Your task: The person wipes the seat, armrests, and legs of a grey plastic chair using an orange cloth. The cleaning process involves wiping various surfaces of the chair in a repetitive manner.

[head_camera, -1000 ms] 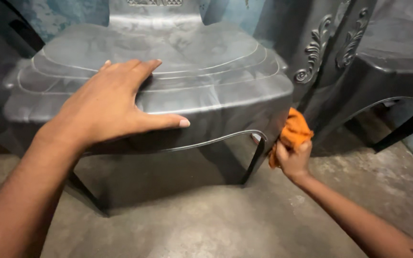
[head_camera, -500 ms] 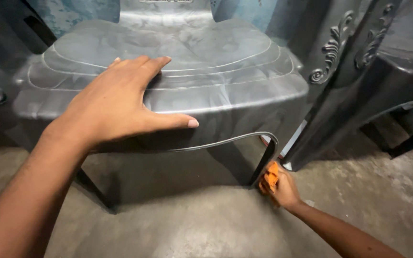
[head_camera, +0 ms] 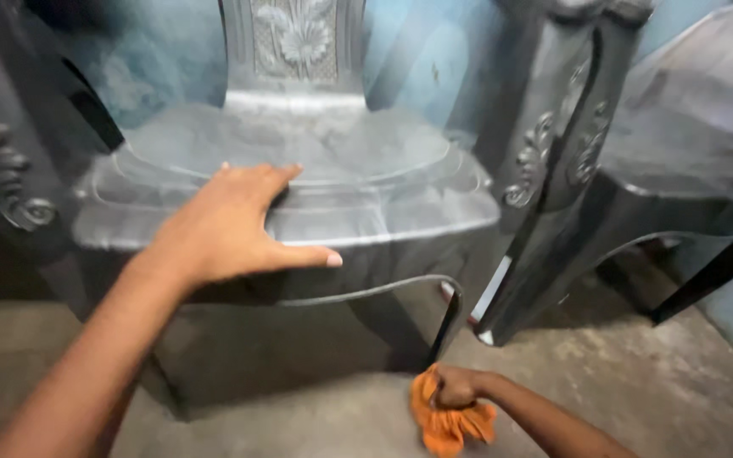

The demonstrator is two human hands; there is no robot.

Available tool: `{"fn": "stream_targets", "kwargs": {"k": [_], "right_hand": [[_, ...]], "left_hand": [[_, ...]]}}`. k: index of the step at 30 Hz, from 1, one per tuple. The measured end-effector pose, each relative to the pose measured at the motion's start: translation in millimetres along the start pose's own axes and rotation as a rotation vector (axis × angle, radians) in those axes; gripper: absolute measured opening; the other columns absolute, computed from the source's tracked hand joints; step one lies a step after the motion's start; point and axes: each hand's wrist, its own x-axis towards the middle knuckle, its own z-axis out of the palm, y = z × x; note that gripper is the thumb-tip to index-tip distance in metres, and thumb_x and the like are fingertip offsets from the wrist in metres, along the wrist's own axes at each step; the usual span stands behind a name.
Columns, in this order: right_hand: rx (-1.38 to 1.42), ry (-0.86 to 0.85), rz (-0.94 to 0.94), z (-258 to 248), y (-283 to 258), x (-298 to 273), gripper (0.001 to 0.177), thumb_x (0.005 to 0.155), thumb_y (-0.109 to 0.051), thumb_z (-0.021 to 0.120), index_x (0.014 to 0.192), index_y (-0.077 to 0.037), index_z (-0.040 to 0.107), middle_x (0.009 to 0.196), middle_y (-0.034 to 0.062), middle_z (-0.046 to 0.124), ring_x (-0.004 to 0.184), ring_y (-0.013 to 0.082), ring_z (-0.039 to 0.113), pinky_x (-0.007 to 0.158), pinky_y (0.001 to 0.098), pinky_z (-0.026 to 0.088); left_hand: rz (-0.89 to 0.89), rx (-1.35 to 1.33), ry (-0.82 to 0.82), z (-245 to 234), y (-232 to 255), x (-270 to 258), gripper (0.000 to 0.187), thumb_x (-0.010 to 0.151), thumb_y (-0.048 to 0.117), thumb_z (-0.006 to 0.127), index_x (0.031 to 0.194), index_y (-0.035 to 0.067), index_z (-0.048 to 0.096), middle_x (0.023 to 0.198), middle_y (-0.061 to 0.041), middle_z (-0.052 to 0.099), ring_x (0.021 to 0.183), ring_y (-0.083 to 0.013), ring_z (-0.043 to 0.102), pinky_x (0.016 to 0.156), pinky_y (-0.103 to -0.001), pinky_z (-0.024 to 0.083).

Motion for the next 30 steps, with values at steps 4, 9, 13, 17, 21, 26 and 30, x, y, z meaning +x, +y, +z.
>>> {"fn": "stream_targets", "kwargs": {"k": [4, 9, 13, 17, 21, 26, 30], "right_hand": [[-0.026, -0.116, -0.338, -67.0, -68.6, -76.0, 0.012, 0.087, -0.016, 0.072, 0.091, -0.006, 0.076, 0.079, -0.0078, 0.073, 0.074, 0.0027, 0.066, 0.068, 0.0267, 0.052], [-0.141, 0.146, -0.294, -193.3, -164.5, -259.4, 0.035, 0.08, -0.035, 0.081, 0.101, -0.007, 0.084, 0.091, 0.0001, 0.082, 0.086, 0.0099, 0.073, 0.079, 0.0285, 0.057], [-0.128, 1.095, -0.612, -246.8, -223.9, -353.6, 0.028, 0.08, -0.023, 0.081, 0.102, -0.006, 0.079, 0.102, 0.0055, 0.075, 0.094, 0.018, 0.071, 0.084, 0.033, 0.055], [-0.287, 1.757, -0.765, -300.2, -259.3, -336.8, 0.019, 0.095, -0.001, 0.072, 0.114, 0.0, 0.074, 0.112, 0.0139, 0.064, 0.104, 0.0267, 0.066, 0.094, 0.0327, 0.053], [-0.477, 1.882, -0.688, -323.6, -274.3, -288.9, 0.041, 0.079, 0.01, 0.063, 0.116, -0.004, 0.076, 0.122, 0.0145, 0.068, 0.112, 0.0352, 0.068, 0.099, 0.0401, 0.053], [-0.501, 1.885, -0.663, -262.1, -251.2, -235.2, 0.045, 0.08, 0.009, 0.064, 0.119, -0.01, 0.075, 0.13, 0.0127, 0.067, 0.119, 0.0359, 0.066, 0.099, 0.0419, 0.053], [-0.513, 1.843, -0.638, -239.1, -230.3, -227.3, 0.047, 0.079, 0.009, 0.064, 0.12, -0.012, 0.074, 0.129, 0.0112, 0.067, 0.12, 0.0343, 0.066, 0.1, 0.0423, 0.053]], "left_hand": [[-0.032, -0.007, -0.026, 1.4, -2.7, 1.2, 0.12, 0.056, 0.081, 0.075, 0.145, 0.004, 0.048, 0.144, -0.017, 0.055, 0.133, -0.038, 0.049, 0.119, -0.055, 0.024], [0.009, 0.006, 0.016, 5.3, -6.1, 1.5, 0.123, 0.055, 0.084, 0.075, 0.143, 0.002, 0.049, 0.145, -0.02, 0.053, 0.136, -0.0364, 0.047, 0.117, -0.057, 0.025], [-0.006, 0.018, 0.009, 5.0, -4.9, 1.0, 0.122, 0.055, 0.085, 0.074, 0.143, 0.003, 0.05, 0.145, -0.018, 0.053, 0.137, -0.0343, 0.047, 0.119, -0.057, 0.025], [-0.036, -0.006, -0.002, 2.2, -1.4, -1.4, 0.125, 0.054, 0.084, 0.074, 0.148, 0.005, 0.05, 0.144, -0.016, 0.054, 0.137, -0.0324, 0.047, 0.12, -0.055, 0.024], [-0.037, -0.008, -0.01, -0.7, 0.9, 0.4, 0.126, 0.054, 0.084, 0.074, 0.148, 0.004, 0.049, 0.143, -0.015, 0.054, 0.136, -0.0316, 0.048, 0.12, -0.053, 0.023], [-0.018, -0.023, 0.001, -0.5, 0.6, -1.3, 0.126, 0.055, 0.084, 0.074, 0.148, 0.004, 0.048, 0.142, -0.016, 0.055, 0.135, -0.0325, 0.048, 0.12, -0.052, 0.023], [-0.019, -0.034, 0.004, -0.7, -2.7, -1.2, 0.123, 0.055, 0.083, 0.074, 0.144, 0.002, 0.05, 0.14, -0.016, 0.057, 0.135, -0.0322, 0.05, 0.121, -0.05, 0.024]]}}
